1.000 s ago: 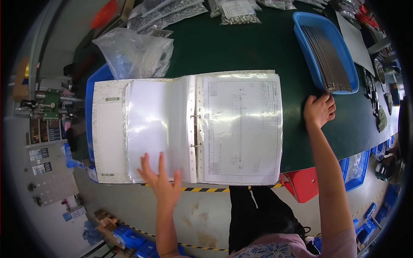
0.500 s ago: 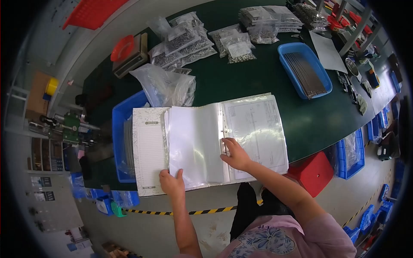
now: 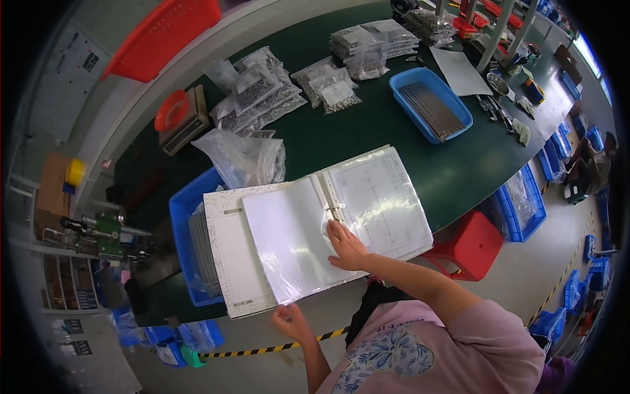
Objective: The recorder reviews technical specifications in a binder and uses a digital caliper to measure the length of metal rods at a factory workbench.
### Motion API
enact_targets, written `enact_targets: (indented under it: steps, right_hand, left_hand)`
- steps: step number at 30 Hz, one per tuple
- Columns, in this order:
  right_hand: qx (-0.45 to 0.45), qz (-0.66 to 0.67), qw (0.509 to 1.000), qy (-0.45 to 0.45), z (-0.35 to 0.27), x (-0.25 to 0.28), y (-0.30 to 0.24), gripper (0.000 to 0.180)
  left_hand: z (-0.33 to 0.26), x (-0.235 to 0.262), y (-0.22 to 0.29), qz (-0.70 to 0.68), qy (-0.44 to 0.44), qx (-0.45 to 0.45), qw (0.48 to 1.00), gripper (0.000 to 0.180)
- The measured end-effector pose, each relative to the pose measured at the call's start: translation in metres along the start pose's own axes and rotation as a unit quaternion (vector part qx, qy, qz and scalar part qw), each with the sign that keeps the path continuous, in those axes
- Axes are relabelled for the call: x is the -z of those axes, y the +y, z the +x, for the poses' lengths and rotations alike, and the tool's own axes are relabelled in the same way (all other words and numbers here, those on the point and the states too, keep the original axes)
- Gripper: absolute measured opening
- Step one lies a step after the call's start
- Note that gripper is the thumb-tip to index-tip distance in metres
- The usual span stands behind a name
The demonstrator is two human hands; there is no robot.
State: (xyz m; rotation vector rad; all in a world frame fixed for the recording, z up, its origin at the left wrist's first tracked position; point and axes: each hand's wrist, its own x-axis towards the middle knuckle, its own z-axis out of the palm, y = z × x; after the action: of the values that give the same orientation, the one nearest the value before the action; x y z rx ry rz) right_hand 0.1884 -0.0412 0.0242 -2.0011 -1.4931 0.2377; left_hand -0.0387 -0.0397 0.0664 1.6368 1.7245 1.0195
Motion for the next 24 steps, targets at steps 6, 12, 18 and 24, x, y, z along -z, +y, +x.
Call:
enact_targets:
  steps: [6,12,18,24]
  right_hand:
    - [-0.100,0.204,0.973,0.030,-0.004,0.007,0.020,0.038]
    - [-0.024,0.124,0.989,-0.082,0.005,0.013,0.029,0.033]
    - [0.022,-0.054,0.981,-0.184,0.034,0.032,0.015,0.042]
    - [0.008,-0.042,0.981,-0.188,0.048,0.017,0.024,0.059]
  left_hand:
    - [-0.019,-0.023,0.004,-0.290,-0.226,0.397,0.841,0.028]
    - [-0.010,-0.041,-0.008,-0.355,-0.203,0.464,0.786,0.030]
    - [-0.008,-0.042,-0.001,-0.240,-0.168,0.510,0.809,0.044]
    - [-0.007,-0.039,-0.028,-0.317,-0.117,0.495,0.801,0.054]
